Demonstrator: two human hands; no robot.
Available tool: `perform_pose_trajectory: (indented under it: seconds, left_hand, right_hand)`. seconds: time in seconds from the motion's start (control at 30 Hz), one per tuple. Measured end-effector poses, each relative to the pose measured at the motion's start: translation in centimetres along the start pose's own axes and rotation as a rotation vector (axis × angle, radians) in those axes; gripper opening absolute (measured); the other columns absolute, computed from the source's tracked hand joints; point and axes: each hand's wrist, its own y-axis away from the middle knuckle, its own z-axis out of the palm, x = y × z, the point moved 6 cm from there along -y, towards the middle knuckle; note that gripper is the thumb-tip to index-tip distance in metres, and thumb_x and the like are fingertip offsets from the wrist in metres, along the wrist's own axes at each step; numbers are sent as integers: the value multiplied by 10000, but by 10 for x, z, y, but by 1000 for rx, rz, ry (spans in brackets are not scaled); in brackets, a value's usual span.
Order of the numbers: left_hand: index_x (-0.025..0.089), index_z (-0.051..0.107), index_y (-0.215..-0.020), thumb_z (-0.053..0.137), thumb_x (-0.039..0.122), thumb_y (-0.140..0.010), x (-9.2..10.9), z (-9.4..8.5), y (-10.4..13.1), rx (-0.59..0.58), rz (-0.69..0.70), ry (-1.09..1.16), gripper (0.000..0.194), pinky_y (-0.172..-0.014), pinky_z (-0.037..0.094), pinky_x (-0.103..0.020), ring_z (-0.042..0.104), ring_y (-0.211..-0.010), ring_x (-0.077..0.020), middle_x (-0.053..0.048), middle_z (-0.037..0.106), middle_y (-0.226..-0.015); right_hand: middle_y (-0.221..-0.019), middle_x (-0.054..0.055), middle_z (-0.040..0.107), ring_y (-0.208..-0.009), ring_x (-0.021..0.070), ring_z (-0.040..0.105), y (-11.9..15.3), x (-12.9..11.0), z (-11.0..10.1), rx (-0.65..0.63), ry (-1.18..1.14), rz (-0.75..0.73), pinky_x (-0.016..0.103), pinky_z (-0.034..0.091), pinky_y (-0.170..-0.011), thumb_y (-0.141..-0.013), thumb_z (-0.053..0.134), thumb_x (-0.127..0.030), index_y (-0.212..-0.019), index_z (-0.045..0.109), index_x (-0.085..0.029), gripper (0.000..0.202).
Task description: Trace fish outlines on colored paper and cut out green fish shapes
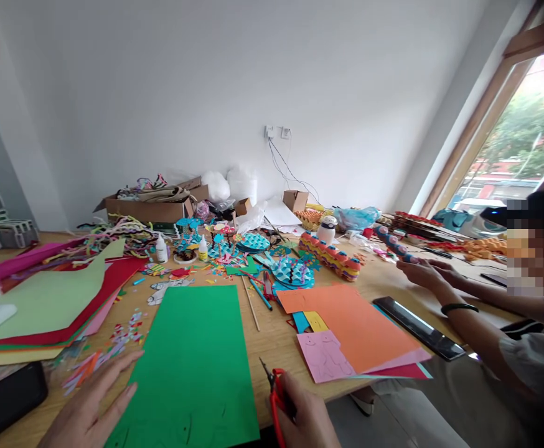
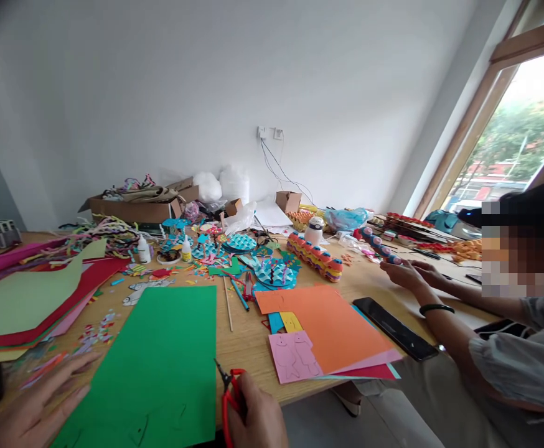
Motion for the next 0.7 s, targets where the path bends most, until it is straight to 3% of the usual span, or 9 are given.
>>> perform_pose_trajectory:
  seconds: [0.1, 0.2, 0.37, 0.43, 0.5, 0.57, 0.63, 0.7]
  left_hand:
    - [351, 586, -1040, 647, 567, -628, -42, -12, 18, 100, -203, 258, 469, -1047, 266, -423, 383, -1228, -289, 52, 544, -1247]
    - [326, 534, -1109, 649, 544, -643, -55, -11, 39, 65, -375, 493, 528, -1026, 319, -374, 375, -1241, -260, 28, 512, -1289]
    - [263, 527, -1123, 721, 519, -565, -17, -7, 59, 27, -567, 656, 644, -979, 395, -346, 394, -1229, -263, -27, 498, -1304]
    - [234, 565, -1057, 773, 539, -437, -1, -9, 61, 62, -630, 659, 722, -914, 452, -345, 412, -1208, -291, -55, 519, -1281]
    - [225, 581, -1024, 789, 518, -426, 9, -12, 62, 90, -617, 636, 698, -843, 485, -291, 449, -1168, -265, -47, 558, -1235]
    - [220, 606, -950, 783, 514, -453, 10, -13, 65, 95, -610, 617, 604, -722, 505, -243, 556, -1003, -226, -26, 658, -1047]
    - [205, 624, -807, 749, 547, -499, 7, -5, 73, -37, -638, 615, 478, -564, 479, -221, 602, -719, -183, -6, 682, -744]
    - [192, 620, -714, 662, 604, -592, 7, 13, 86, -324, -651, 618, 431, -481, 425, -219, 557, -548, -148, -3, 629, -586]
  right_hand:
    - [-573, 4, 540, -533, 128, 454, 8, 14, -4, 35, 28, 48, 207, 322, -510, -753, 440, -345, -637, 399, -208, 184]
    - [-552, -6, 542, -514, 126, 441, 14, 23, -7, -3, 30, 102, 203, 323, -496, -740, 480, -400, -642, 426, -213, 217]
    - [-503, -33, 493, -485, 108, 395, 21, 24, -4, -4, -27, 187, 201, 306, -470, -713, 517, -406, -607, 426, -213, 239]
    - [-488, -40, 475, -473, 103, 403, 23, 22, 4, 11, -111, 207, 195, 301, -449, -703, 525, -397, -599, 435, -208, 234]
    - [-484, -45, 472, -453, 97, 417, 23, 21, 13, 8, -208, 224, 189, 302, -427, -691, 536, -390, -603, 456, -203, 222]
    - [-471, -54, 460, -429, 92, 417, 23, 19, 21, -12, -276, 252, 187, 300, -411, -666, 561, -376, -603, 464, -200, 210]
    - [-458, -63, 439, -421, 90, 406, 22, 17, 25, -15, -310, 284, 185, 294, -405, -636, 579, -349, -591, 448, -202, 202]
    - [-458, -69, 419, -432, 89, 389, 21, 12, 25, -16, -320, 302, 185, 287, -412, -609, 579, -319, -585, 429, -205, 191]
